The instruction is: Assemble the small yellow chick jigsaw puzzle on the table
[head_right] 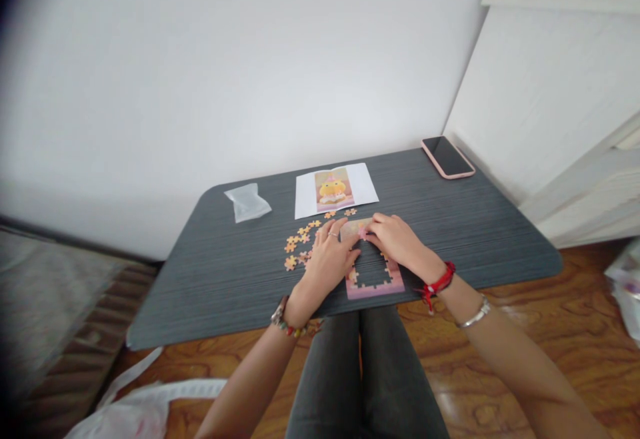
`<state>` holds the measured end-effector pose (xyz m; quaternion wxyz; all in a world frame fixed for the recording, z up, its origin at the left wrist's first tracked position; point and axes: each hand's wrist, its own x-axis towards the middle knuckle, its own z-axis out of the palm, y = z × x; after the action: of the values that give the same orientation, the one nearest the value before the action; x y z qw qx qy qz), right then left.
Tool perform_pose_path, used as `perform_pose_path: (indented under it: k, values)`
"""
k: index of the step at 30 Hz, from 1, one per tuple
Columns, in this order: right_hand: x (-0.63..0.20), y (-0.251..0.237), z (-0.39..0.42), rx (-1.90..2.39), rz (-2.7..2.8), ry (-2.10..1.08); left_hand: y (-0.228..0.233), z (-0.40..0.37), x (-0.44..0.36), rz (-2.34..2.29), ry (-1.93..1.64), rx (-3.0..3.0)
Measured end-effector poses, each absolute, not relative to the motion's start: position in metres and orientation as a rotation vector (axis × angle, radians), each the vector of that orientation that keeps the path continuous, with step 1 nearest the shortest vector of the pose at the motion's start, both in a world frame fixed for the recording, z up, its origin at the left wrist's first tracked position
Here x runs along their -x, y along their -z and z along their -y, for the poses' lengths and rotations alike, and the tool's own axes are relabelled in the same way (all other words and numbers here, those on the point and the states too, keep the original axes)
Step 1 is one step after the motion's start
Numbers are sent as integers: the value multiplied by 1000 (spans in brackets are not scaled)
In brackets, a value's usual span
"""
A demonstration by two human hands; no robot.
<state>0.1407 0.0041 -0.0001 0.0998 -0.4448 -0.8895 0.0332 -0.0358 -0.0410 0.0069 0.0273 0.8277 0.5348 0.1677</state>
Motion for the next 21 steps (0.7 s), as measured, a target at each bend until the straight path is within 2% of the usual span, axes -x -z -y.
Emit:
perform_pose_path:
  k: [13, 21]
  values:
    - [-137, 0, 11, 1306, 2743, 75, -5, 42, 33, -1658, -462, -2627]
    - [-142, 2, 26, 1267, 2659, 56, -4, 43, 31, -1679, -508, -2659]
